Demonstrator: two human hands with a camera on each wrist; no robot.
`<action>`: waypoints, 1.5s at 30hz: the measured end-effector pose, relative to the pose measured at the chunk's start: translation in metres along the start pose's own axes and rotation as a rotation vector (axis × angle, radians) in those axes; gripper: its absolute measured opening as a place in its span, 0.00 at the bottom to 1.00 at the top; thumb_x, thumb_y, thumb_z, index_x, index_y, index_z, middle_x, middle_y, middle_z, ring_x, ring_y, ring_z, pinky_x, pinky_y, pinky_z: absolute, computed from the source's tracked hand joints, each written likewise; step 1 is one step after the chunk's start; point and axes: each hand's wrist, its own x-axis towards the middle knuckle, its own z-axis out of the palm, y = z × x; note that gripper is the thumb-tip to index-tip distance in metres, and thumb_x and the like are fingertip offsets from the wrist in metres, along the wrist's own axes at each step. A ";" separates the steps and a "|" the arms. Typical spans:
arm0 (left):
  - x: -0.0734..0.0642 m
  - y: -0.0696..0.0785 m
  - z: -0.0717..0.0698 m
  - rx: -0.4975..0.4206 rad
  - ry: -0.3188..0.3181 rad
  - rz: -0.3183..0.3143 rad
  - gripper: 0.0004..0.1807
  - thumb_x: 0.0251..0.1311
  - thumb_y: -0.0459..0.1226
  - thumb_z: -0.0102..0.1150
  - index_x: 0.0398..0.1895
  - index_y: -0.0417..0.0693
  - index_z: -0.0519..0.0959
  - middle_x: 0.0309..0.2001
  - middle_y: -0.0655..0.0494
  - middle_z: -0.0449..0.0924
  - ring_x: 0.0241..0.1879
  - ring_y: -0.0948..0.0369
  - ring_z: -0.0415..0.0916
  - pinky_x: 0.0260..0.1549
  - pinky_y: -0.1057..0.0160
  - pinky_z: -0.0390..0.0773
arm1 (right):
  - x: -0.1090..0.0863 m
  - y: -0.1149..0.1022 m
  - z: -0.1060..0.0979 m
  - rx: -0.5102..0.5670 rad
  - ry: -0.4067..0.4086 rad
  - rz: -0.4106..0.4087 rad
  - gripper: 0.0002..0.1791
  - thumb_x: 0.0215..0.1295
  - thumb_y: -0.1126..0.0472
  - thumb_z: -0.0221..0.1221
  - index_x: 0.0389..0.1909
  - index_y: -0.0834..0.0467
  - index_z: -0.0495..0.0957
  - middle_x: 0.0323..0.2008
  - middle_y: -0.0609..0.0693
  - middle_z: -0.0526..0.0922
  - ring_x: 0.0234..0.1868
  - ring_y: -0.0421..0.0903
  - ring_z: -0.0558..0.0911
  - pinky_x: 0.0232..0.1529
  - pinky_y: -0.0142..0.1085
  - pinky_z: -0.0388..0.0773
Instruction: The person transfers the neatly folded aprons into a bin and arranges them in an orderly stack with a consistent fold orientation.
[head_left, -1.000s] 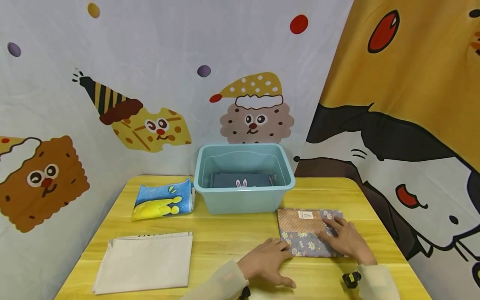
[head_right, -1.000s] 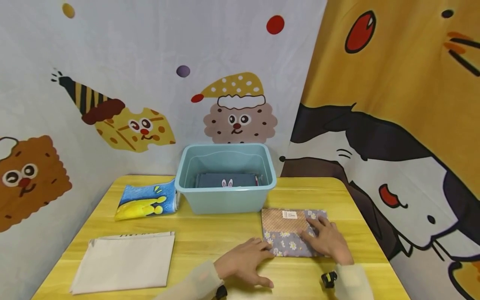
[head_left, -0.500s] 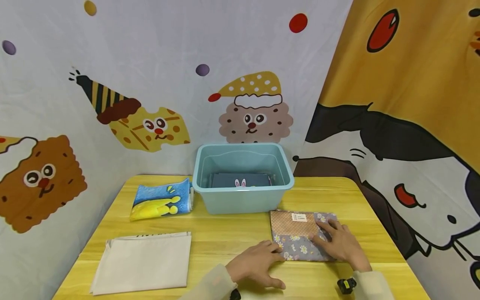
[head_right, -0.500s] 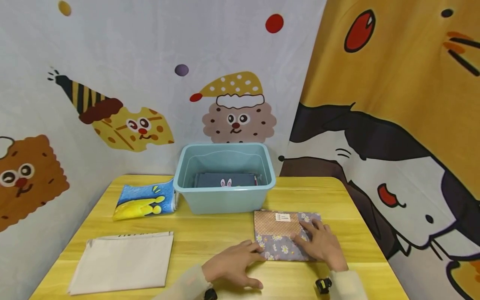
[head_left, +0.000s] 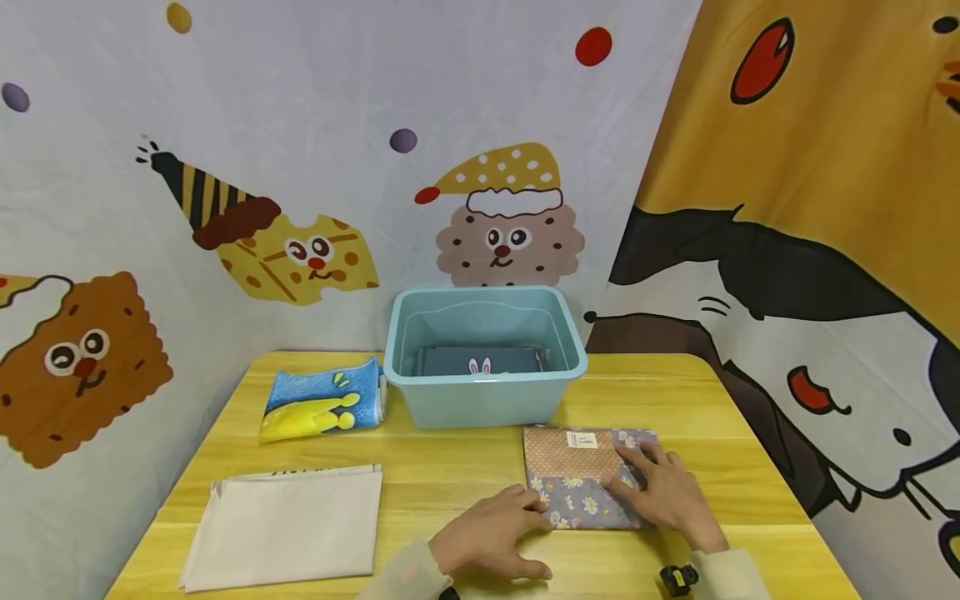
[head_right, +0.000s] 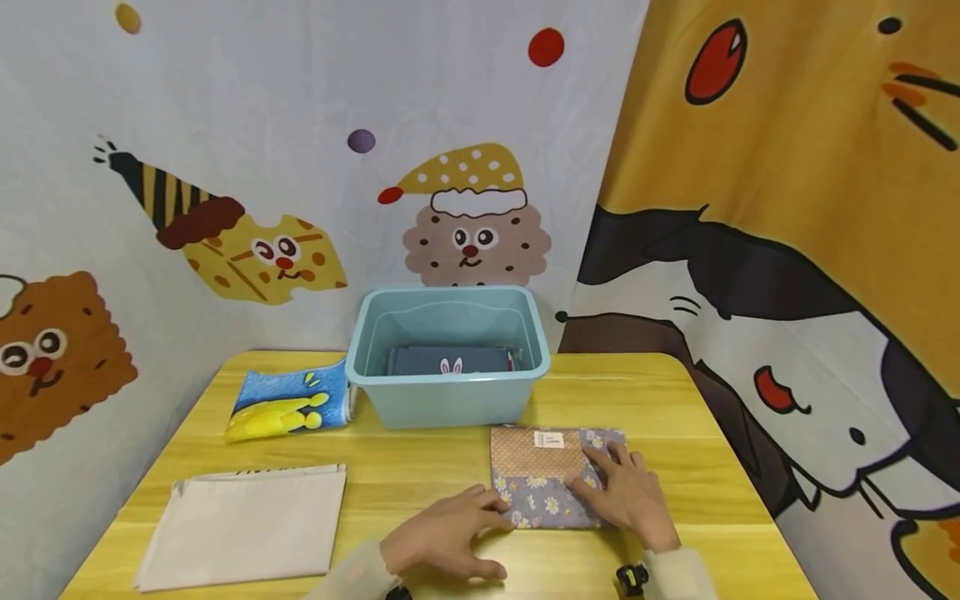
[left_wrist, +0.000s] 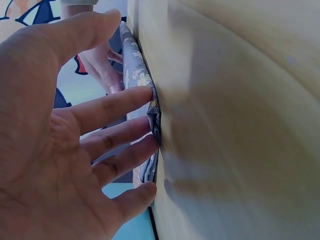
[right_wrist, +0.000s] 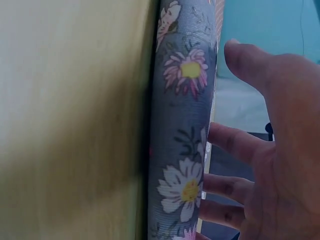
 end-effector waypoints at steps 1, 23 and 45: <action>-0.001 -0.001 0.000 -0.001 0.006 -0.002 0.32 0.61 0.65 0.62 0.64 0.63 0.81 0.67 0.65 0.73 0.63 0.67 0.68 0.60 0.69 0.75 | 0.000 -0.001 0.001 -0.001 0.002 -0.001 0.42 0.65 0.26 0.56 0.70 0.50 0.75 0.70 0.69 0.70 0.64 0.72 0.71 0.50 0.72 0.74; -0.040 -0.019 -0.004 -0.053 0.062 -0.040 0.22 0.62 0.58 0.68 0.57 0.63 0.86 0.60 0.65 0.78 0.60 0.67 0.71 0.55 0.68 0.79 | 0.000 -0.047 0.012 -0.012 -0.002 -0.017 0.44 0.63 0.22 0.53 0.71 0.46 0.75 0.70 0.63 0.71 0.66 0.68 0.71 0.51 0.72 0.74; -0.077 -0.032 -0.024 -0.087 0.106 -0.062 0.11 0.63 0.50 0.69 0.43 0.59 0.91 0.38 0.67 0.77 0.38 0.75 0.67 0.33 0.80 0.67 | 0.003 -0.097 0.028 -0.029 0.020 -0.051 0.44 0.59 0.21 0.55 0.70 0.43 0.75 0.69 0.61 0.72 0.69 0.65 0.70 0.56 0.70 0.73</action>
